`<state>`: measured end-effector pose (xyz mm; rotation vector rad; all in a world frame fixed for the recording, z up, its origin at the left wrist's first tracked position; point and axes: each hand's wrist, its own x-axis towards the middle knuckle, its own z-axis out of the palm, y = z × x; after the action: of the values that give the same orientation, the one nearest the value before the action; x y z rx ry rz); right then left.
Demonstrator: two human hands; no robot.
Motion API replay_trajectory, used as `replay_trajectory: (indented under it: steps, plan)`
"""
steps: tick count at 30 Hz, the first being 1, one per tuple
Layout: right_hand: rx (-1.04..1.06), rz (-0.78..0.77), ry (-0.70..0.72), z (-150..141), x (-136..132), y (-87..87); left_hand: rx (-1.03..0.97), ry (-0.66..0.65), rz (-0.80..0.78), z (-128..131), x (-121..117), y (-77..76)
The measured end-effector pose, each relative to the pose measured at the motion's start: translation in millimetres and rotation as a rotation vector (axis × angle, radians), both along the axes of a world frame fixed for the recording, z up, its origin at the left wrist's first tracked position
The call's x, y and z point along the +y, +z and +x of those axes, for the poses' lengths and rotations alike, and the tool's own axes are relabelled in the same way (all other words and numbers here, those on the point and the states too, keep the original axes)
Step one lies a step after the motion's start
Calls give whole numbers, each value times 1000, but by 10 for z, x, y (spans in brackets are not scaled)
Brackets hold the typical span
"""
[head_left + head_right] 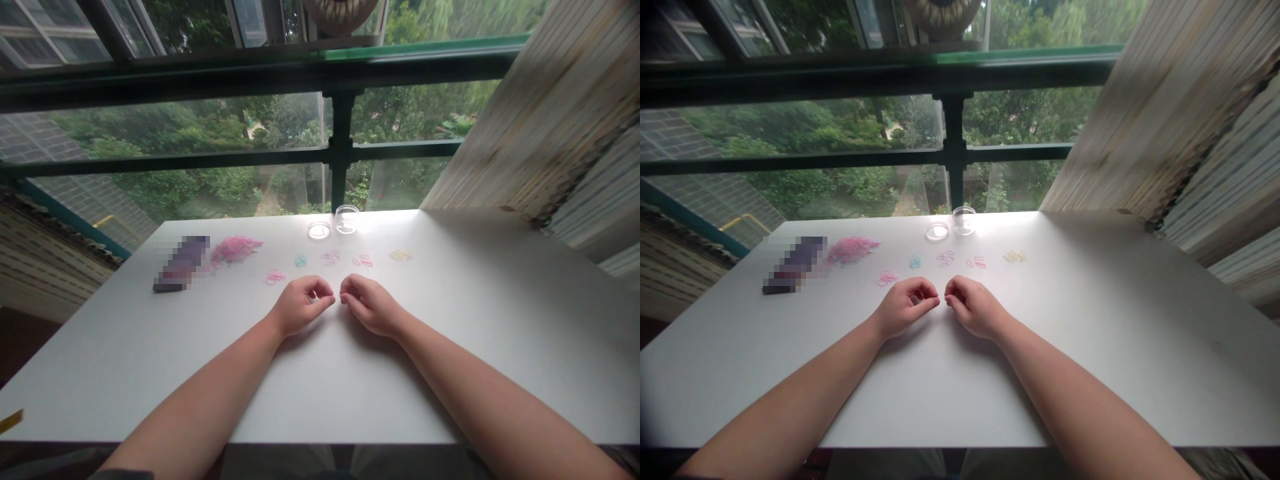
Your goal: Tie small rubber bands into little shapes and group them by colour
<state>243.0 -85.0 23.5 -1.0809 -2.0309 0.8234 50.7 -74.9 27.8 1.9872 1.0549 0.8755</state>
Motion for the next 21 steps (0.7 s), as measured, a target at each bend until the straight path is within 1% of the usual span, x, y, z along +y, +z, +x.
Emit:
replay_trajectory:
  steps: [9,13,17,21]
  plan:
    - [-42,-49,40,-38,-43,35,56,-6,81,-3,9,8]
    - [-43,-38,40,-10,-33,46,47,-1,111,-18,11,25]
    - [-27,-34,11,27,-19,54,20,24,113,-44,27,40]
    - [-12,-41,22,2,-36,53,22,24,93,-39,23,35]
